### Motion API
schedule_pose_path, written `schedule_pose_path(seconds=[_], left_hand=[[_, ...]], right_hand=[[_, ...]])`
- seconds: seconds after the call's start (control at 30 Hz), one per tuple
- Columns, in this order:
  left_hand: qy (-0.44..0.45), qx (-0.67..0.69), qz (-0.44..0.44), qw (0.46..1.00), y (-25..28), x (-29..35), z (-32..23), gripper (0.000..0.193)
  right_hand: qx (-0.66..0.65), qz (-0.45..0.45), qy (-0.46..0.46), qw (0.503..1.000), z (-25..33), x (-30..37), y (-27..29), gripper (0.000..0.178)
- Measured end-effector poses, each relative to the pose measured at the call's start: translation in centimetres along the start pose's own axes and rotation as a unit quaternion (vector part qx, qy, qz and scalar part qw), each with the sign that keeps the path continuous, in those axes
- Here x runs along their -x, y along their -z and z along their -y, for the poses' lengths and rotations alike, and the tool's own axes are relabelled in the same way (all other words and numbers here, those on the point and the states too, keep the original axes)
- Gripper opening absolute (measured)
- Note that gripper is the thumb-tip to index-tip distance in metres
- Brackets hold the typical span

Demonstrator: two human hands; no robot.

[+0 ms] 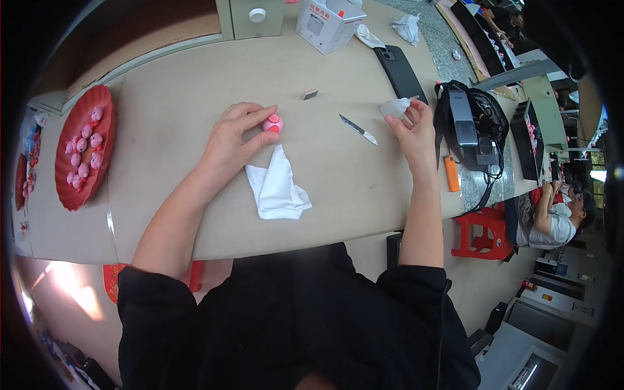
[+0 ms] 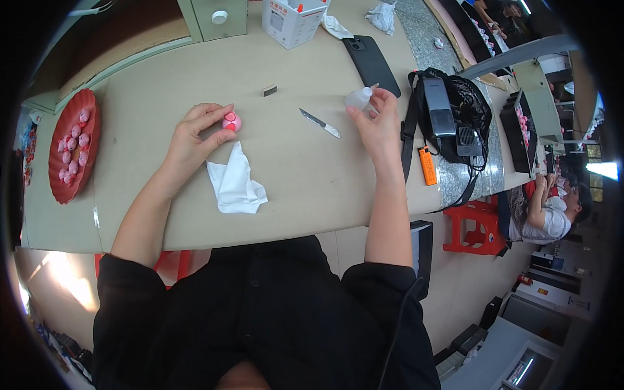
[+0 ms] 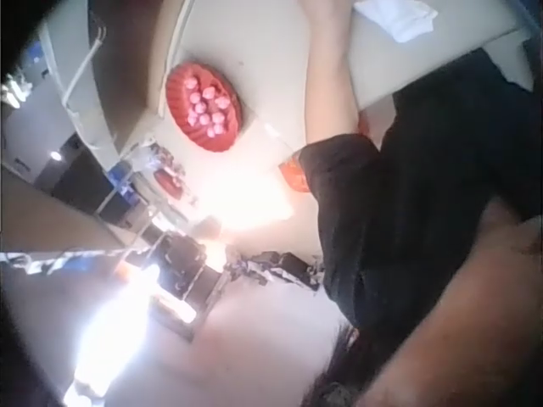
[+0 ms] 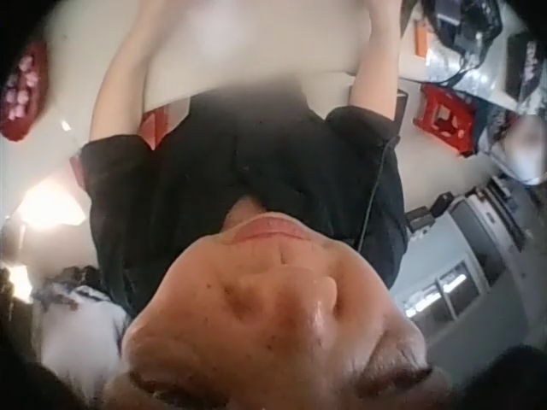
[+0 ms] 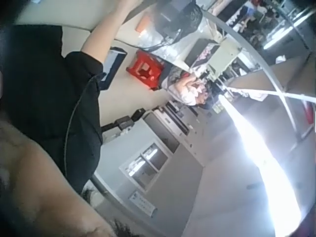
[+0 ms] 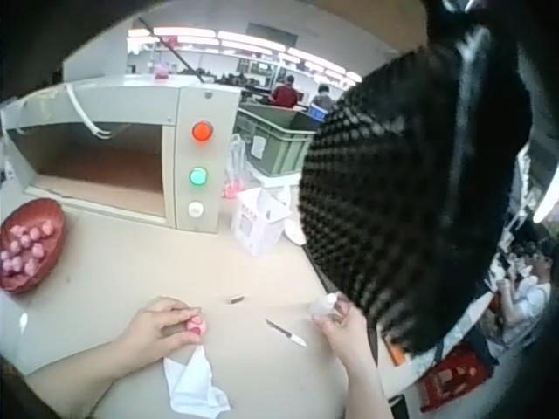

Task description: The person assembles small pink plastic toy figures by gluing pieces together with a glue bottle and applying red stickers by hand.

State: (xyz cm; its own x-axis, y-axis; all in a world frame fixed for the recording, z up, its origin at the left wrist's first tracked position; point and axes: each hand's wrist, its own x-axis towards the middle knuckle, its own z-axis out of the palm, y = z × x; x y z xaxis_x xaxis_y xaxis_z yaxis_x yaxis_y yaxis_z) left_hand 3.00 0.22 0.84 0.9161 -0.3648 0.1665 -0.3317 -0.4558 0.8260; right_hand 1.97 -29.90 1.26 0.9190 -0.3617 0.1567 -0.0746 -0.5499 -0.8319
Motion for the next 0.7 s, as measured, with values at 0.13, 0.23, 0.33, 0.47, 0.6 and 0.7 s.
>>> schedule_pose_path(seconds=[0.13, 0.23, 0.33, 0.47, 0.6, 0.7], left_hand=[[-0.024, -0.01, -0.003, 1.0, -0.2, -0.3, 0.2, 0.039], [-0.056, -0.002, -0.015, 0.998, -0.2, -0.2, 0.5, 0.036], [-0.066, 0.011, -0.025, 0.997, -0.3, 0.0, 0.9, 0.035], [-0.081, 0.008, -0.031, 0.996, -0.5, -0.1, 1.0, 0.035], [-0.081, 0.01, -0.03, 0.996, -0.4, 0.0, 0.9, 0.036], [-0.076, 0.021, -0.028, 0.996, -0.3, 0.1, 1.0, 0.036]], right_hand=[[-0.142, 0.022, 0.019, 0.989, -0.5, -0.8, 0.2, 0.035], [-0.339, 0.01, -0.017, 0.94, 3.8, -0.4, 0.3, 0.032], [-0.461, 0.094, -0.004, 0.882, 7.1, 0.5, 0.0, 0.032], [-0.564, 0.181, -0.028, 0.805, 6.9, 1.1, -2.4, 0.03], [-0.603, 0.186, -0.107, 0.769, 5.3, 2.0, -5.4, 0.022], [-0.576, 0.18, -0.149, 0.783, 6.1, 2.9, -6.3, 0.019]])
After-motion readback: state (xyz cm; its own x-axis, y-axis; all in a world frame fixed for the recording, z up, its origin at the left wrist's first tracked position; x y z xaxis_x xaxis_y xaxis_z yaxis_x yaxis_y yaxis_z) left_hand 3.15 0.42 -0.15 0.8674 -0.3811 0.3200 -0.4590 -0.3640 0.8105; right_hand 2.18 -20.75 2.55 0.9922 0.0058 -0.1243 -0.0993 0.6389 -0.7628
